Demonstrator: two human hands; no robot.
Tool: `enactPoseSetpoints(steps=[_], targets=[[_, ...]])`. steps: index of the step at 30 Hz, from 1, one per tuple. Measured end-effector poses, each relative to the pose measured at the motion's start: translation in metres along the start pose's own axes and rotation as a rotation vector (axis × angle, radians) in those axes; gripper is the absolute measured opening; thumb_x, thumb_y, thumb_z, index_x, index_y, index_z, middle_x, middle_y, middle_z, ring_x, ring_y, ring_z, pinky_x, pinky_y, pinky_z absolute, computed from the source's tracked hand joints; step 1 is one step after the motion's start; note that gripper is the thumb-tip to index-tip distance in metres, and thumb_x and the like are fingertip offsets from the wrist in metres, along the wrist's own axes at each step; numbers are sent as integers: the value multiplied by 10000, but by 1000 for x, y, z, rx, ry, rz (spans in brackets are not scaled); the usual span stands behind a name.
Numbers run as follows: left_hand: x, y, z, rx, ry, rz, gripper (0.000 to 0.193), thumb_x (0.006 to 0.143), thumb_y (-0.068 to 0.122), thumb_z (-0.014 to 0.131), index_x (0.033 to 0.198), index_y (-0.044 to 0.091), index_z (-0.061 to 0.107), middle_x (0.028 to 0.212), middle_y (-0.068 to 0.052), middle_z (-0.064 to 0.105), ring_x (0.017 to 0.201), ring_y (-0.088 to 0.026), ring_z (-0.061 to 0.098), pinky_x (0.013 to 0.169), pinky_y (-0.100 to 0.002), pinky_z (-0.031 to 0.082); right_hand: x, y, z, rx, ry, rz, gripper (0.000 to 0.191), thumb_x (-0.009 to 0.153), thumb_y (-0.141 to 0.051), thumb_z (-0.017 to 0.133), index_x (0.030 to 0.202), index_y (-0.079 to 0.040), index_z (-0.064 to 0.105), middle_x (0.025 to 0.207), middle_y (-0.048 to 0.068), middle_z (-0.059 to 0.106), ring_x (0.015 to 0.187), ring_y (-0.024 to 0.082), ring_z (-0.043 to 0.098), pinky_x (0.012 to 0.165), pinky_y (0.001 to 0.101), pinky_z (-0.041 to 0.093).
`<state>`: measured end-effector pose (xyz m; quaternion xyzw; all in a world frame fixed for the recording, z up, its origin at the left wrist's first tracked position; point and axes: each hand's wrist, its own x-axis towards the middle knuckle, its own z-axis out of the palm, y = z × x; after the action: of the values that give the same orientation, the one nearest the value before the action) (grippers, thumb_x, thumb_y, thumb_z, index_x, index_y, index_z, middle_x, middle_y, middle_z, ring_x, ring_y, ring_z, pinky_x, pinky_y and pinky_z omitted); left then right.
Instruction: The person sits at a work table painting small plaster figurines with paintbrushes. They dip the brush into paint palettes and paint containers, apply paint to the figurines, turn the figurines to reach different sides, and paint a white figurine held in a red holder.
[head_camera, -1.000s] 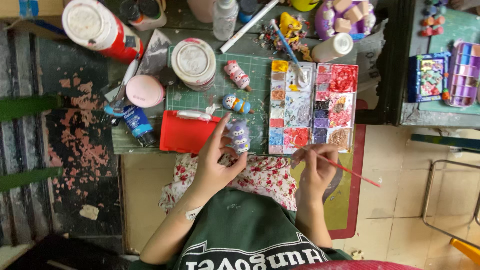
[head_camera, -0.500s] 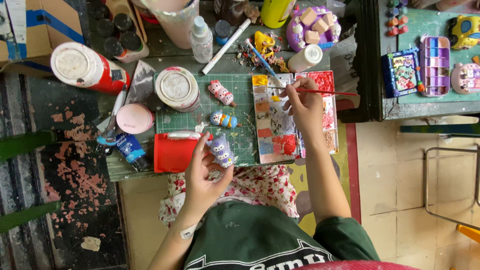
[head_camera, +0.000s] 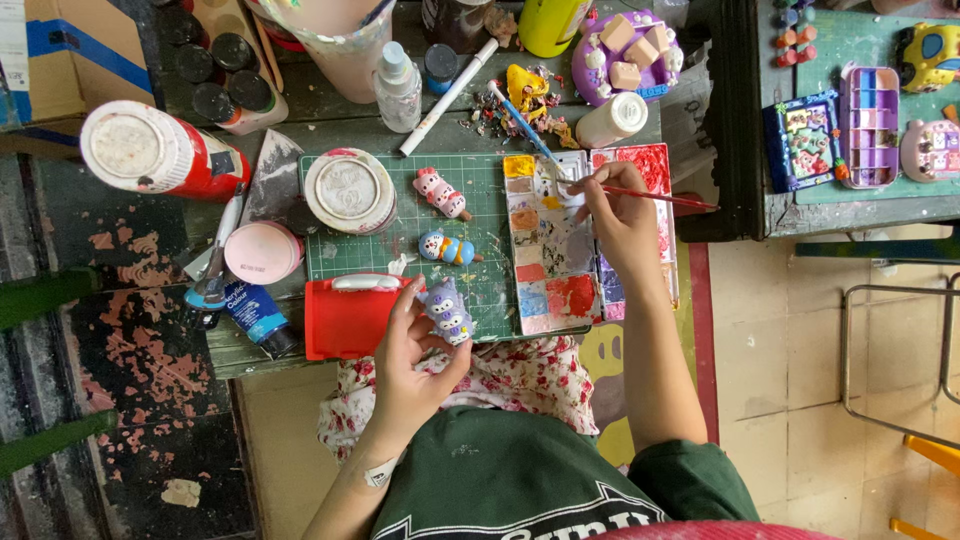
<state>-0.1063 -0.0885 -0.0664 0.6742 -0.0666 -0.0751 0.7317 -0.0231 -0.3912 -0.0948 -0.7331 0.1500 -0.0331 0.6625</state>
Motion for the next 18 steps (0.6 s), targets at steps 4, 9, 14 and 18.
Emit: enactPoseSetpoints(steps=[4, 9, 14, 18], targets=[[0, 1, 1, -3, 7, -8, 839, 870, -56, 758, 1579, -9, 311, 1257, -116, 648, 1037, -129, 685, 788, -241, 583, -16, -1, -11, -63, 36, 10, 78, 1068, -84, 626, 1093, -64, 554, 995, 74, 724, 748, 55, 606, 600, 180, 414], [0, 1, 2, 21, -1, -5, 831, 873, -54, 756, 1575, -8, 313, 1254, -116, 655, 1026, -123, 687, 782, -239, 586, -24, 6, -15, -25, 48, 12, 78, 1057, -65, 624, 1095, -61, 557, 1010, 67, 725, 770, 53, 626, 646, 183, 476], [0, 2, 4, 36, -7, -15, 825, 873, -54, 756, 1573, -7, 322, 1240, -115, 665, 1000, -119, 689, 777, -241, 584, -21, 10, -17, -26, 6, 0, 84, 1049, -34, 613, 1100, -60, 552, 1002, 60, 718, 780, 50, 625, 694, 198, 510], [0, 2, 4, 40, -8, -13, 821, 874, -55, 754, 1570, -6, 321, 1239, -117, 660, 1011, -123, 687, 776, -240, 583, -24, 11, -18, -63, -54, -59, 86, 1049, 1, 606, 1101, -46, 556, 1041, 50, 696, 813, 45, 602, 712, 208, 507]])
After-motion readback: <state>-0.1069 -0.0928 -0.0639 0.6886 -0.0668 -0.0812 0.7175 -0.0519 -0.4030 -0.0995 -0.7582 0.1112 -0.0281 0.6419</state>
